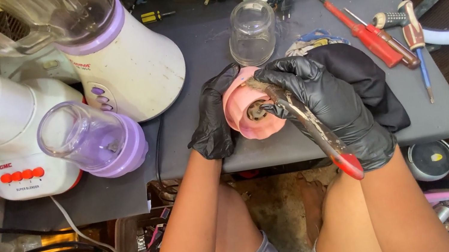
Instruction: Scrubbing and scraping a blender component to clean it on a repair bench.
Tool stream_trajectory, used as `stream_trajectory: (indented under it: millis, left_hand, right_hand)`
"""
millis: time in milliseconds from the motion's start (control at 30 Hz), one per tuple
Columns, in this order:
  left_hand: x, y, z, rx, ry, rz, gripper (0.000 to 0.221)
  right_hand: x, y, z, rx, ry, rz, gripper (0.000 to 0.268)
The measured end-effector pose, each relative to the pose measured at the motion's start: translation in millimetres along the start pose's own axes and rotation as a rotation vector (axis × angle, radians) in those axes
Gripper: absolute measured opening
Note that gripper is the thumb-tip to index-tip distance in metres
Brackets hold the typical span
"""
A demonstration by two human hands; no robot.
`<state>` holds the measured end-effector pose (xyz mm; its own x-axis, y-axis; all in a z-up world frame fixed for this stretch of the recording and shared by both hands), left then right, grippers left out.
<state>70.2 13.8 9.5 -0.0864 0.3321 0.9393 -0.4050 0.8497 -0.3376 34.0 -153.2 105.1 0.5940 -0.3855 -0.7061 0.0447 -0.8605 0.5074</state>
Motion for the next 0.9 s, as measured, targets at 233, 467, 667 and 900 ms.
stream_trajectory:
  millis: [233, 467, 667, 900]
  left_hand:
    - [-67, 13, -28, -0.202, -0.028, 0.240, 0.041]
    - [25, -10, 19, -0.129, 0.094, 0.122, 0.014]
    - [24, -10, 17, -0.211, -0.416, -0.265, 0.030]
    - [11, -8, 4, -0.157, -0.401, -0.313, 0.029]
  right_hand:
    - [-22, 9, 12, 0.039, 0.186, 0.465, 0.039]
    - [5, 5, 28, 0.197, 0.211, 0.688, 0.043]
    - [32, -12, 41, 0.274, 0.243, 0.732, 0.052]
    - [50, -25, 50, 0.379, 0.283, 0.790, 0.062]
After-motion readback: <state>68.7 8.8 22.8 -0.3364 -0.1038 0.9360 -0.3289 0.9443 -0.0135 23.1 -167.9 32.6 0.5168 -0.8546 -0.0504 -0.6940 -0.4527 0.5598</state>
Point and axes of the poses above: each hand's wrist, its own z-axis away from the middle knuckle, its own y-axis out of the back of the hand, x = y × z, the point moved 8 cm from there along -z, towards the middle knuckle, and after that the axes turned 14 degrees about x, right-handed, at the moved point
